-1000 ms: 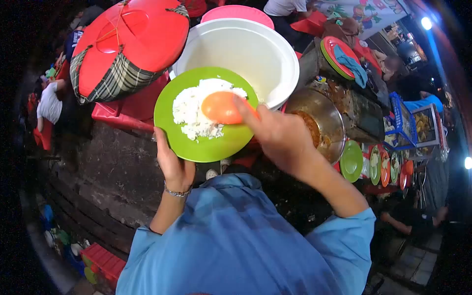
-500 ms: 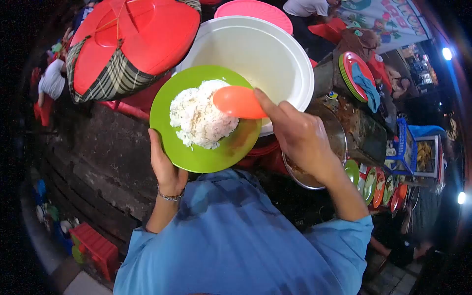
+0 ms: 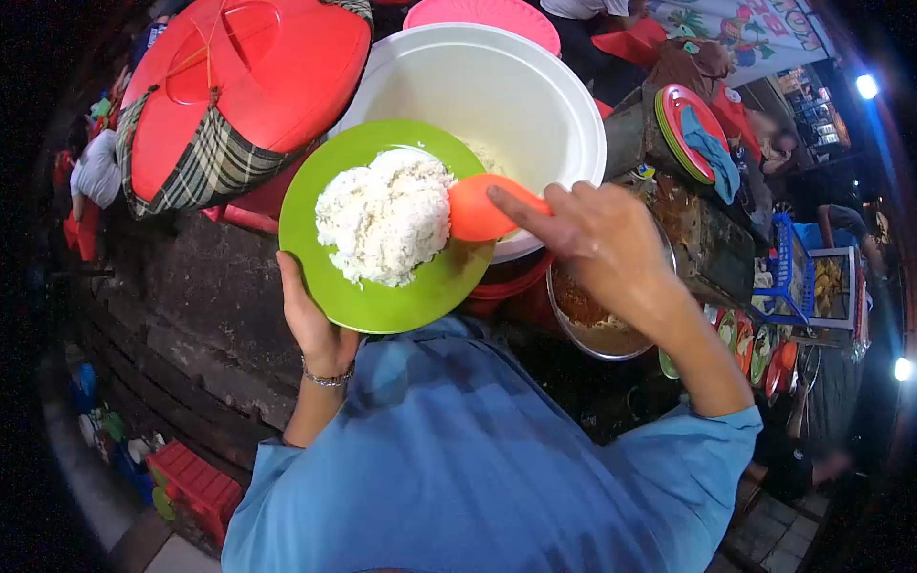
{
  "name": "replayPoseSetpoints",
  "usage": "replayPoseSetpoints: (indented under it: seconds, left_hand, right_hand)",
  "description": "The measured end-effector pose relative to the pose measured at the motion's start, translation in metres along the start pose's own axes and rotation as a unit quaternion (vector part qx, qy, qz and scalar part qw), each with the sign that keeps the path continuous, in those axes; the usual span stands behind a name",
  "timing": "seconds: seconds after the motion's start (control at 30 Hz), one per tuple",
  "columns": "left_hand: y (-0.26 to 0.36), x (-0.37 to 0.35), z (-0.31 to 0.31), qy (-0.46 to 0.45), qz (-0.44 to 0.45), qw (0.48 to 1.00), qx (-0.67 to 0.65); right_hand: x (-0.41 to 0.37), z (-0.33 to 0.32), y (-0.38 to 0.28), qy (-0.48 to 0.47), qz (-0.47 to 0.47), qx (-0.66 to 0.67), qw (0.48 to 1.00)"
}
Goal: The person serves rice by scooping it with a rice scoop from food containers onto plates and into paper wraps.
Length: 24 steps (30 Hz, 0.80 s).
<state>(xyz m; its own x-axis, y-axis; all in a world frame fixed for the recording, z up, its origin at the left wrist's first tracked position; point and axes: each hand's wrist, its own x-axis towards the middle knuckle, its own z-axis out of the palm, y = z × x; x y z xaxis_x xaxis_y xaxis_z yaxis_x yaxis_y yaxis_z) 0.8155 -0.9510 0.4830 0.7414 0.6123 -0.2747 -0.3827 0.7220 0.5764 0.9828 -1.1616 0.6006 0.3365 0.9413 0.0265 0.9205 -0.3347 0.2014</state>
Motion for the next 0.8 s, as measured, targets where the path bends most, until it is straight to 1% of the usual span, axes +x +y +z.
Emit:
replayPoseSetpoints:
  seconds: [0.03,0.1,0.17,0.2,0.23,0.3,0.33,0.37,0.43,0.47,0.5,0.53,0.57,0.63,0.7,0.73,0.77,0.8]
  left_hand:
    - [0.0,0.0,-0.003,-0.001,-0.003,1.0,0.0]
    - [0.0,0.002,-0.006,-0.012,-0.008,0.999,0.029]
    - [0.001,0.004,-0.004,-0.001,-0.004,1.0,0.023]
    - [0.002,0.003,-0.004,-0.003,-0.001,1.0,0.013]
    - [0.002,0.002,-0.004,-0.003,0.002,1.0,0.003]
    - [0.002,0.002,-0.005,-0.005,-0.002,1.0,0.006]
    - [0.004,0.003,-0.005,-0.01,0.0,1.0,0.009]
    - [0.005,0.004,-0.005,-0.012,0.001,1.0,0.009]
    - [0.004,0.005,-0.008,0.012,0.014,1.0,0.016]
    - [0.004,0.006,-0.009,0.015,0.018,1.0,0.013]
    - [0.004,0.006,-0.011,0.014,0.001,1.0,0.0]
    - [0.003,0.005,-0.012,0.011,-0.016,1.0,-0.011]
    - [0.004,0.004,-0.012,0.011,-0.013,1.0,-0.011]
    - [0.005,0.003,-0.012,0.0,0.003,1.0,-0.002]
    - [0.008,-0.001,-0.021,0.004,0.019,1.0,0.002]
    - [0.011,-0.004,-0.026,0.01,0.015,1.0,-0.005]
    - [0.015,-0.008,-0.029,0.014,0.013,1.0,-0.012]
    - [0.022,-0.015,-0.032,0.016,0.009,1.0,-0.017]
  right_hand:
    - [0.0,-0.005,0.002,0.008,-0.001,-0.025,1.0]
    - [-0.005,-0.016,0.01,0.015,-0.004,-0.01,1.0]
    - [-0.004,-0.041,0.016,-0.006,0.027,-0.07,0.997]
    - [-0.001,-0.051,0.013,-0.001,0.068,-0.097,0.993]
    - [0.003,-0.049,0.01,-0.004,0.065,-0.099,0.993]
    - [0.014,-0.034,-0.001,0.038,0.045,-0.04,0.997]
    - [0.017,-0.019,-0.006,0.03,0.02,-0.06,0.998]
    - [0.018,-0.005,-0.011,0.045,0.022,-0.034,0.998]
    - [0.013,-0.013,-0.006,0.028,0.039,-0.056,0.997]
    - [0.01,-0.022,-0.004,0.028,0.055,-0.089,0.994]
    - [0.007,-0.029,-0.005,0.029,0.071,-0.121,0.99]
    - [0.005,-0.028,-0.01,0.03,0.049,-0.117,0.991]
    - [0.002,-0.018,-0.014,0.036,0.0,-0.1,0.994]
    - [0.0,-0.008,-0.018,0.026,0.0,-0.068,0.997]
    - [0.001,-0.011,0.008,0.04,0.076,-0.135,0.987]
    - [0.006,-0.013,0.021,0.029,0.102,-0.156,0.982]
    - [0.014,-0.009,0.025,0.034,0.129,-0.122,0.983]
    - [0.025,0.003,0.028,0.055,0.12,-0.084,0.988]
